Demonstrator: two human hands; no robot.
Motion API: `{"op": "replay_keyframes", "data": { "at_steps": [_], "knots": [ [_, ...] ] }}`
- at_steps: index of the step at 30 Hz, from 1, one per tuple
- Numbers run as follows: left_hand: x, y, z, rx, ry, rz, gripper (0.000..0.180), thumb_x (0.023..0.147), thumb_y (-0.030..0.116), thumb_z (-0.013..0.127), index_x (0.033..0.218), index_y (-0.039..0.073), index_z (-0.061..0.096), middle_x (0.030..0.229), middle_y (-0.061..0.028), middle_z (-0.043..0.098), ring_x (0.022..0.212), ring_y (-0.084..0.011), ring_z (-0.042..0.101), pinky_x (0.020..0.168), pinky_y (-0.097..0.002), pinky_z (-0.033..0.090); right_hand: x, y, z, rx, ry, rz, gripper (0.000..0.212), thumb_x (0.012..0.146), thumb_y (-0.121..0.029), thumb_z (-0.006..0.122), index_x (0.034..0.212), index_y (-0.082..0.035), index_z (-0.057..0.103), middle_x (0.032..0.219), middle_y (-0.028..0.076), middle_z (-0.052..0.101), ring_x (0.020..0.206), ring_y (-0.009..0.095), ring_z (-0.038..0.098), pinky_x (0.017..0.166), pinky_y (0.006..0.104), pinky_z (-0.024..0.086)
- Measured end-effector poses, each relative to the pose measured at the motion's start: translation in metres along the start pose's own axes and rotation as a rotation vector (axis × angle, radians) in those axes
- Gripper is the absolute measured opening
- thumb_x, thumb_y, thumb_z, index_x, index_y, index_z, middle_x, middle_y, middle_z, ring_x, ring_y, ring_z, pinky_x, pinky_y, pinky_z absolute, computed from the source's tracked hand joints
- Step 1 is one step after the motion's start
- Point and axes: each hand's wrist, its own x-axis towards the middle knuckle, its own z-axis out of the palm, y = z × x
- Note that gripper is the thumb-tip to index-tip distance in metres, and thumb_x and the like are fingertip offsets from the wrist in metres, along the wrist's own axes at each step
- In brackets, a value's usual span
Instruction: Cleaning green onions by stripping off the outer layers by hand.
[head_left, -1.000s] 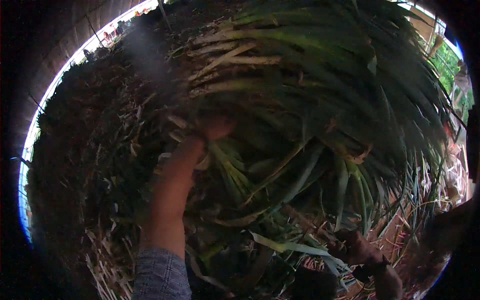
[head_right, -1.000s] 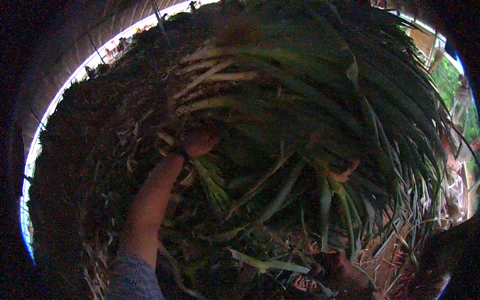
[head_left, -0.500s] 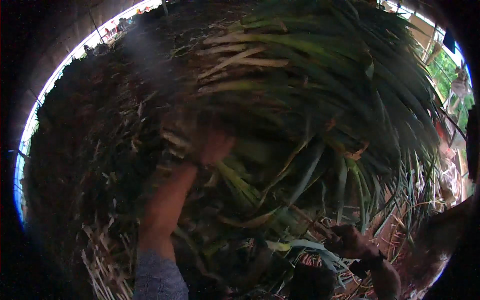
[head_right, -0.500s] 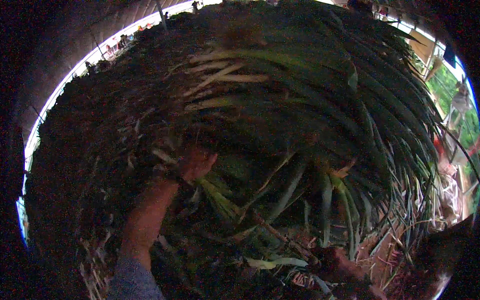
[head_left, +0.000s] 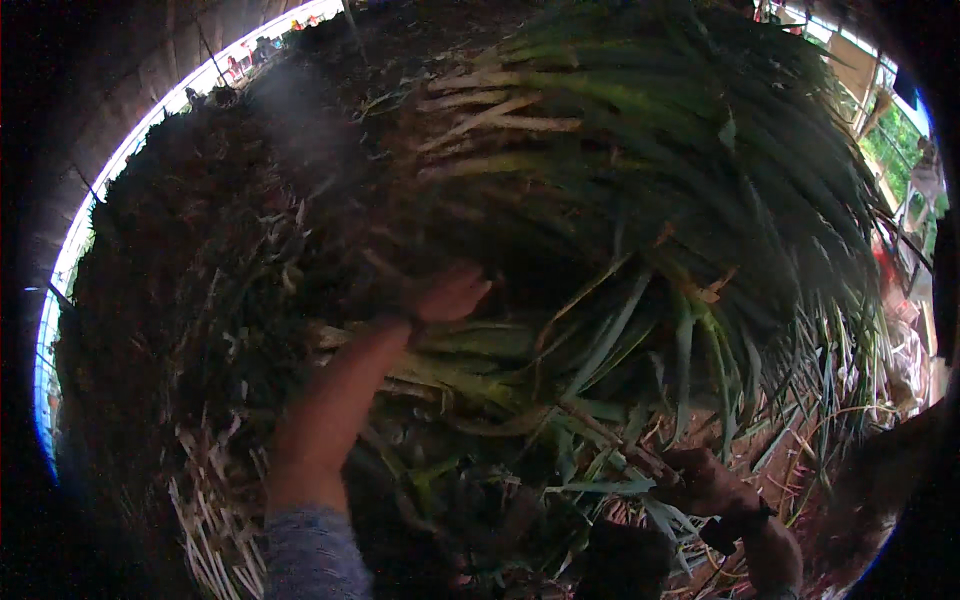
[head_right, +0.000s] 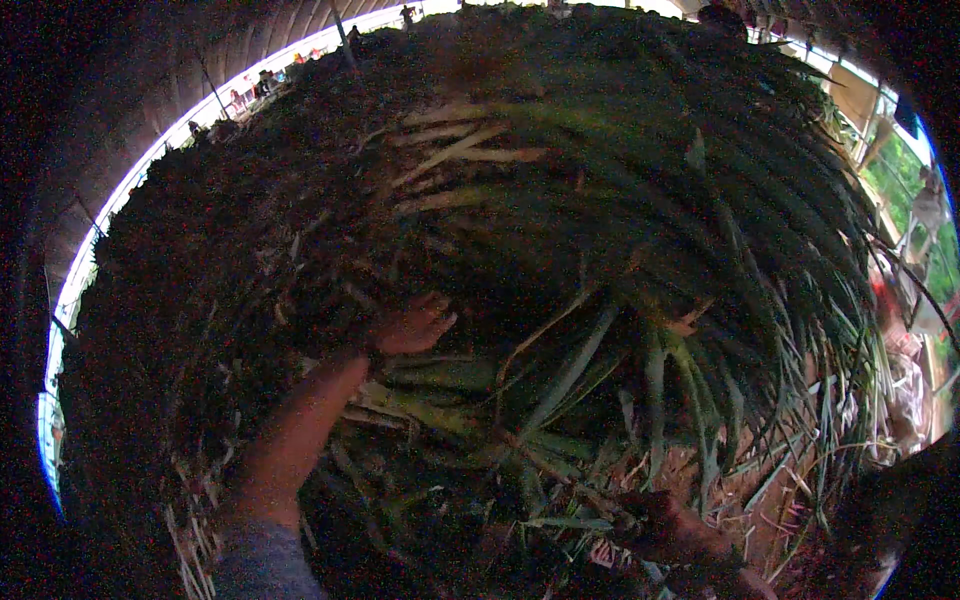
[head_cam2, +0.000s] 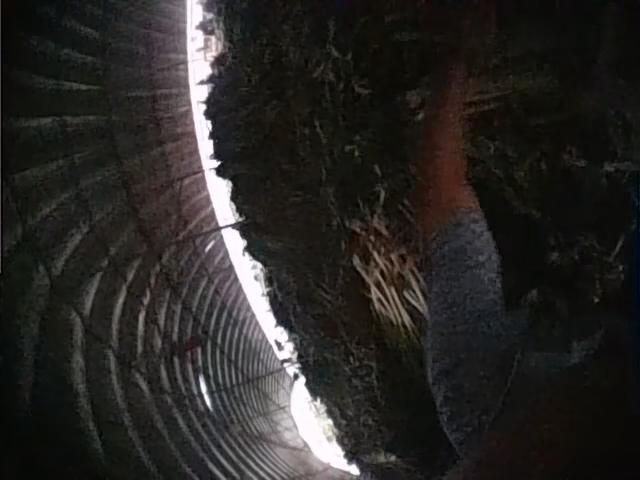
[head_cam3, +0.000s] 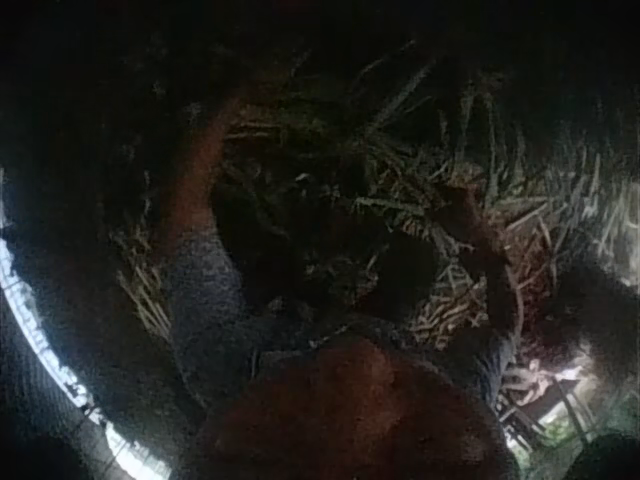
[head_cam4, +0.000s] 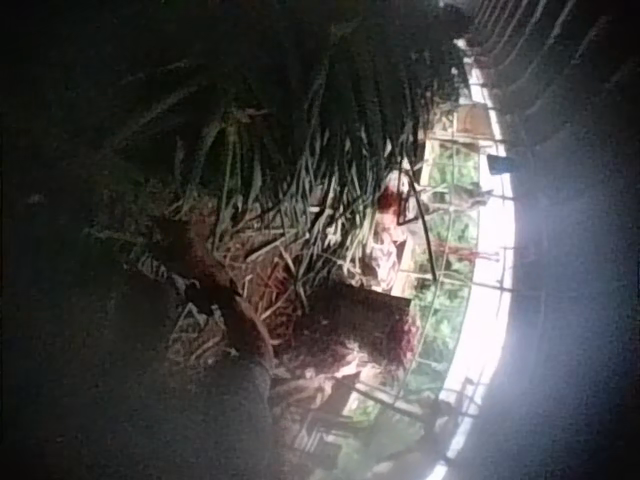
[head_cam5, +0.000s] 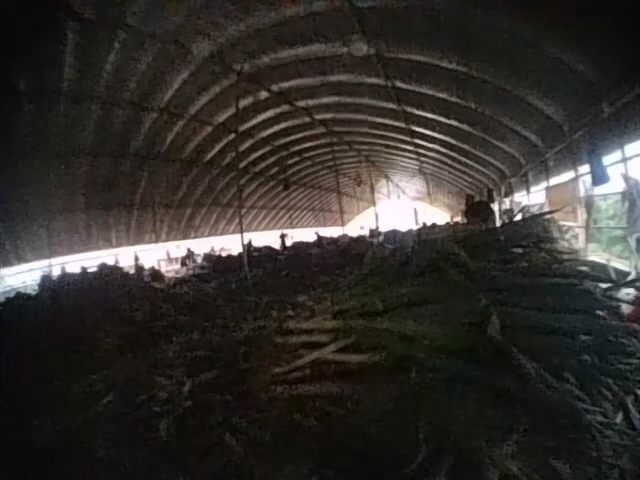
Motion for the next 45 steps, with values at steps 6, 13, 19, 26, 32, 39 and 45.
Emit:
{"op": "replay_keyframes", "data": {
  "at_steps": [6, 13, 19, 26, 32, 39, 45],
  "knots": [
    [0.087, -0.014, 0.021, -0.013, -0.071, -0.037, 0.031, 0.101, 0.027, 0.045, 0.105, 0.003, 0.063, 0.096, -0.0215, 0.063, 0.1, -0.0369, 0.061, 0.094, -0.0509, 0.047, -0.028, 0.025, -0.013, 0.071, 0.096, 0.062, 0.045, 0.083, -0.012, 0.078, 0.123, 0.0, 0.062, 0.1, 0.015, 0.071, 0.087, 0.021, 0.068, 0.077, 0.0361, 0.055],
    [0.11, -0.015, 0.028, -0.057, -0.085, -0.031, 0.029, 0.099, 0.027, 0.047, 0.108, 0.003, 0.062, 0.099, -0.0215, 0.062, 0.101, -0.0371, 0.061, 0.095, -0.0507, 0.047, -0.038, 0.035, -0.02, -0.04, 0.287, 0.141, 0.039, 0.084, -0.01, 0.075, 0.119, 0.001, 0.065, 0.106, 0.016, 0.07, 0.095, 0.022, 0.069, 0.078, 0.0349, 0.054],
    [0.103, -0.005, 0.018, -0.063, -0.078, -0.032, 0.029, 0.097, 0.027, 0.049, 0.11, 0.004, 0.061, 0.101, -0.0216, 0.061, 0.102, -0.0372, 0.06, 0.095, -0.0506, 0.047, -0.041, 0.03, -0.027, -0.021, 0.168, 0.098, 0.035, 0.089, -0.01, 0.069, 0.123, 0.0, 0.063, 0.103, 0.017, 0.069, 0.093, 0.021, 0.066, 0.077, 0.0344, 0.053],
    [0.11, 0.023, 0.018, -0.069, -0.158, 0.013, 0.03, 0.095, 0.026, 0.051, 0.112, 0.004, 0.06, 0.104, -0.0217, 0.061, 0.103, -0.0374, 0.06, 0.095, -0.0504, 0.047, -0.062, 0.038, -0.03, -0.035, 0.13, 0.12, 0.038, 0.088, -0.009, 0.07, 0.124, 0.001, 0.062, 0.1, 0.016, 0.071, 0.087, 0.019, 0.066, 0.074, 0.0341, 0.052],
    [0.141, 0.03, 0.028, -0.099, -0.233, 0.014, 0.031, 0.093, 0.026, 0.053, 0.114, 0.004, 0.059, 0.107, -0.0218, 0.06, 0.104, -0.0375, 0.06, 0.095, -0.0502, 0.047, -0.052, 0.038, -0.035, -0.101, 0.228, 0.054, 0.032, 0.087, -0.009, 0.069, 0.117, 0.001, 0.066, 0.094, 0.016, 0.072, 0.082, 0.017, 0.066, 0.071, 0.0347, 0.053],
    [0.115, 0.059, 0.025, -0.126, -0.243, 0.081, 0.033, 0.091, 0.026, 0.056, 0.116, 0.004, 0.057, 0.11, -0.0218, 0.059, 0.105, -0.0377, 0.06, 0.095, -0.05, 0.047, -0.047, 0.043, -0.035, -0.207, 0.176, 0.085, 0.027, 0.087, -0.011, 0.07, 0.112, 0.0, 0.068, 0.09, 0.016, 0.072, 0.08, 0.022, 0.07, 0.067, 0.0357, 0.053],
    [0.084, 0.094, 0.018, -0.125, -0.242, 0.099, 0.036, 0.09, 0.026, 0.058, 0.118, 0.004, 0.056, 0.112, -0.0219, 0.059, 0.106, -0.0378, 0.059, 0.095, -0.0498, 0.047, -0.049, 0.022, -0.02, -0.246, 0.255, -0.063, 0.022, 0.089, -0.015, 0.068, 0.106, -0.001, 0.069, 0.079, 0.015, 0.07, 0.07, 0.023, 0.068, 0.063, 0.0366, 0.052]
  ]
}}
